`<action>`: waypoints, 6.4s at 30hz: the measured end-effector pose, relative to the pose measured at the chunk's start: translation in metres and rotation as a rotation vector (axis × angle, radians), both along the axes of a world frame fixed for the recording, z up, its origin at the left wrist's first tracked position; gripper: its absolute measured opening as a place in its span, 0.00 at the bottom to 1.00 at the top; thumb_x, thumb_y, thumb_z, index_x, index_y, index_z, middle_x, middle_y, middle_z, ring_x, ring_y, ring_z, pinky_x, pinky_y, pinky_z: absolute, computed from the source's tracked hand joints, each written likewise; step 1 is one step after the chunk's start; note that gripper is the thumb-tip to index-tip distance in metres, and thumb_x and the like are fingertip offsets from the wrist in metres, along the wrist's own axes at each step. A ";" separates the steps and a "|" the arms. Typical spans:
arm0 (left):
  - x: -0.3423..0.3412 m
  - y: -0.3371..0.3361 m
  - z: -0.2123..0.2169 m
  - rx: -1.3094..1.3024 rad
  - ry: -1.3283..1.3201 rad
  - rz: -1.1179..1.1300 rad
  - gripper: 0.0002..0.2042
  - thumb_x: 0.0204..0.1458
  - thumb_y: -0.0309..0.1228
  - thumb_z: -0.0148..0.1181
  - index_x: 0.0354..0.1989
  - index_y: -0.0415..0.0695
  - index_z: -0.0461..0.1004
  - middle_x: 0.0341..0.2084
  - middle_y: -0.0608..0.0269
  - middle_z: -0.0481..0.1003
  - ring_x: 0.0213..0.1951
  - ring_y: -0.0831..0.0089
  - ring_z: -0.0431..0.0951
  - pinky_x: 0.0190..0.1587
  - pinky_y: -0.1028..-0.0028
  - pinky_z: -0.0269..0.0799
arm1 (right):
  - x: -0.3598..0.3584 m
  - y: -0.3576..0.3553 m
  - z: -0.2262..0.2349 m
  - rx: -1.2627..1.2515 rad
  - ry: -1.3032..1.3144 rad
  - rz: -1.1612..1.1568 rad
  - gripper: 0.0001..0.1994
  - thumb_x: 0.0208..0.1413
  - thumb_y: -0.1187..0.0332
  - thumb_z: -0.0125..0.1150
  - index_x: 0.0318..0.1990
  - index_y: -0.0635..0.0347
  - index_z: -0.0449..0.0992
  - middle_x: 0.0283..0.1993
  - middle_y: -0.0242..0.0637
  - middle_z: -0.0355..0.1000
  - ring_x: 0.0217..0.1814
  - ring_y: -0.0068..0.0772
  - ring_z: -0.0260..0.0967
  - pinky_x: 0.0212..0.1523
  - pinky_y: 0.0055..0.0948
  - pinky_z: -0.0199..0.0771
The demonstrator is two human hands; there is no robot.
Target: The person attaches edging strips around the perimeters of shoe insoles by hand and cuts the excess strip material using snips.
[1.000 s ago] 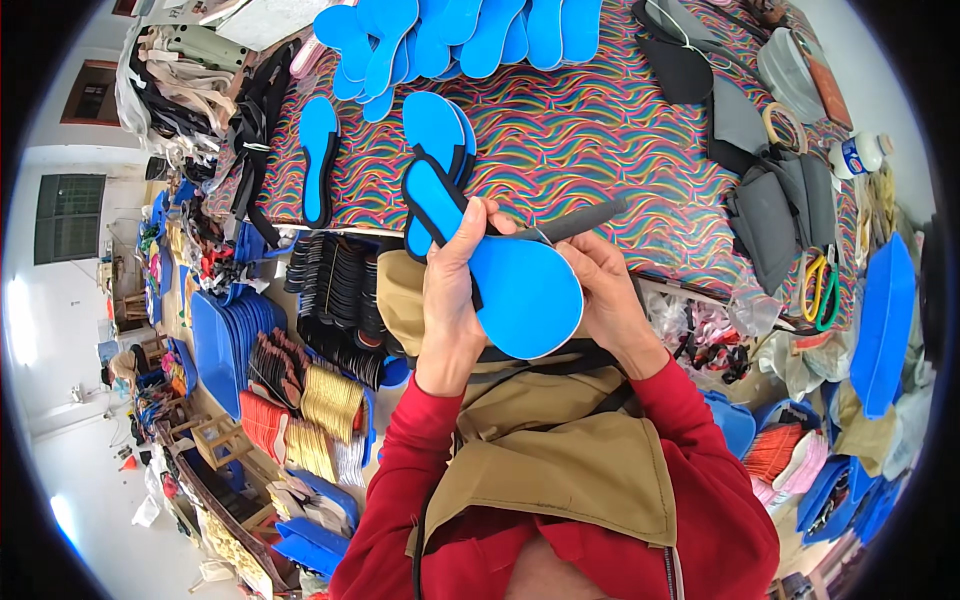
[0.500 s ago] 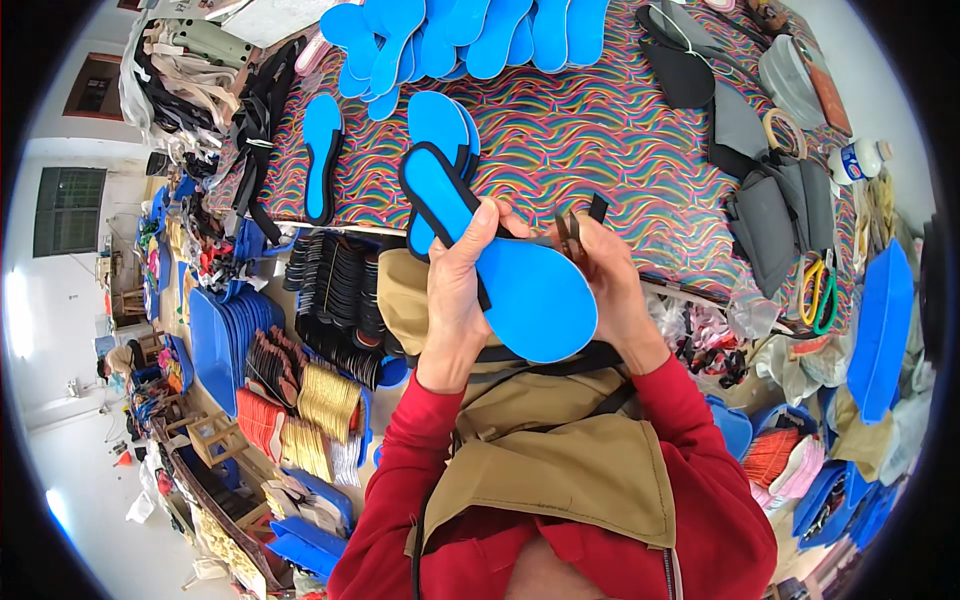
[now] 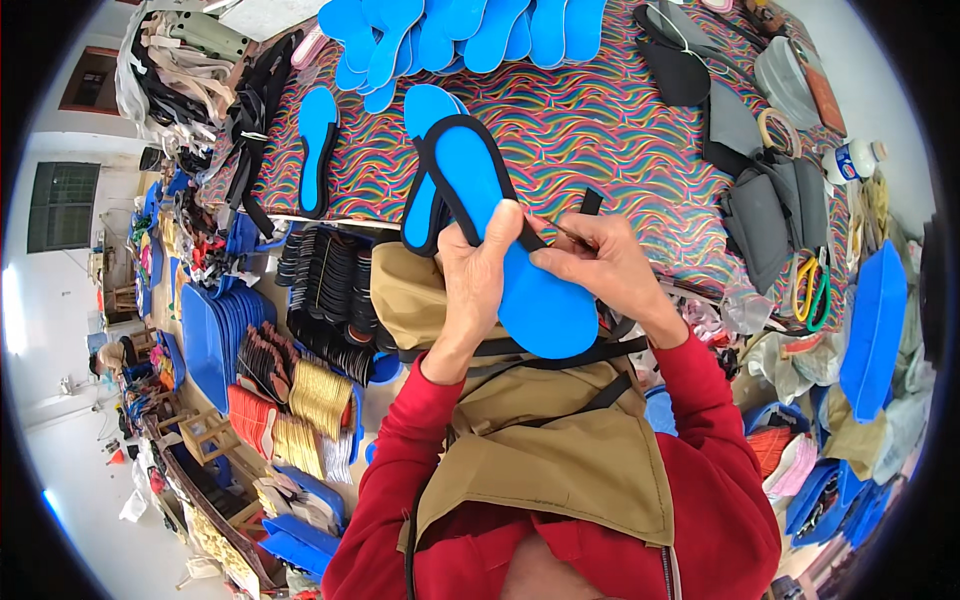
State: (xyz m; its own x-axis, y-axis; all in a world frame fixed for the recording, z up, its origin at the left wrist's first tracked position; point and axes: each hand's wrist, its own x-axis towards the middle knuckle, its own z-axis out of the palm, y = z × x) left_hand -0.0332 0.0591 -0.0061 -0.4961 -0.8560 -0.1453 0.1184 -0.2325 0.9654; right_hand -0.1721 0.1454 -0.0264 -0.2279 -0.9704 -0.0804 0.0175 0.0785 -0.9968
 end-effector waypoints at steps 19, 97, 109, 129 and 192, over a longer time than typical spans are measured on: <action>0.009 -0.002 -0.015 -0.158 -0.091 -0.309 0.10 0.47 0.24 0.70 0.38 0.36 0.80 0.27 0.66 0.80 0.28 0.83 0.76 0.31 0.78 0.74 | 0.016 -0.036 0.006 -0.217 -0.592 -0.252 0.14 0.57 0.65 0.65 0.21 0.57 0.72 0.19 0.19 0.63 0.20 0.08 0.56 0.20 0.16 0.53; 0.031 -0.093 -0.073 -1.018 -0.900 0.079 0.34 0.43 0.36 0.71 0.56 0.29 0.66 0.48 0.41 0.70 0.52 0.45 0.70 0.52 0.58 0.68 | -0.023 0.003 -0.055 0.003 0.963 -0.302 0.13 0.49 0.69 0.67 0.44 0.54 0.74 0.44 0.36 0.69 0.33 0.42 0.74 0.29 0.37 0.71; 0.046 -0.139 -0.086 -1.136 -0.886 0.155 0.34 0.41 0.38 0.72 0.57 0.35 0.69 0.45 0.42 0.74 0.49 0.47 0.73 0.51 0.58 0.68 | -0.011 0.006 -0.058 -0.152 0.741 -0.300 0.08 0.48 0.77 0.62 0.37 0.59 0.75 0.32 0.37 0.70 0.31 0.38 0.72 0.30 0.32 0.69; 0.242 0.021 -0.049 0.127 -0.284 0.126 0.15 0.61 0.36 0.54 0.40 0.33 0.78 0.29 0.57 0.79 0.31 0.73 0.78 0.36 0.75 0.72 | 0.137 -0.030 -0.091 -0.036 0.231 0.578 0.12 0.53 0.66 0.63 0.35 0.69 0.74 0.27 0.42 0.73 0.29 0.35 0.69 0.32 0.35 0.67; 0.288 -0.027 -0.082 -0.435 -0.826 0.428 0.41 0.44 0.15 0.60 0.70 0.38 0.49 0.56 0.37 0.67 0.58 0.50 0.71 0.60 0.61 0.66 | 0.104 -0.059 0.003 -0.039 -0.077 0.322 0.06 0.53 0.74 0.64 0.29 0.62 0.72 0.23 0.19 0.60 0.24 0.08 0.52 0.24 0.16 0.49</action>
State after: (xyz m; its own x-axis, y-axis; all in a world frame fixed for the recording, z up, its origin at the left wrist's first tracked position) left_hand 0.2549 0.0325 -0.0885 -0.0224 -0.9978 0.0621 -0.6308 0.0623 0.7734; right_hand -0.0681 0.0867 -0.0238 0.0958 -0.9943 -0.0467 0.0731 0.0538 -0.9959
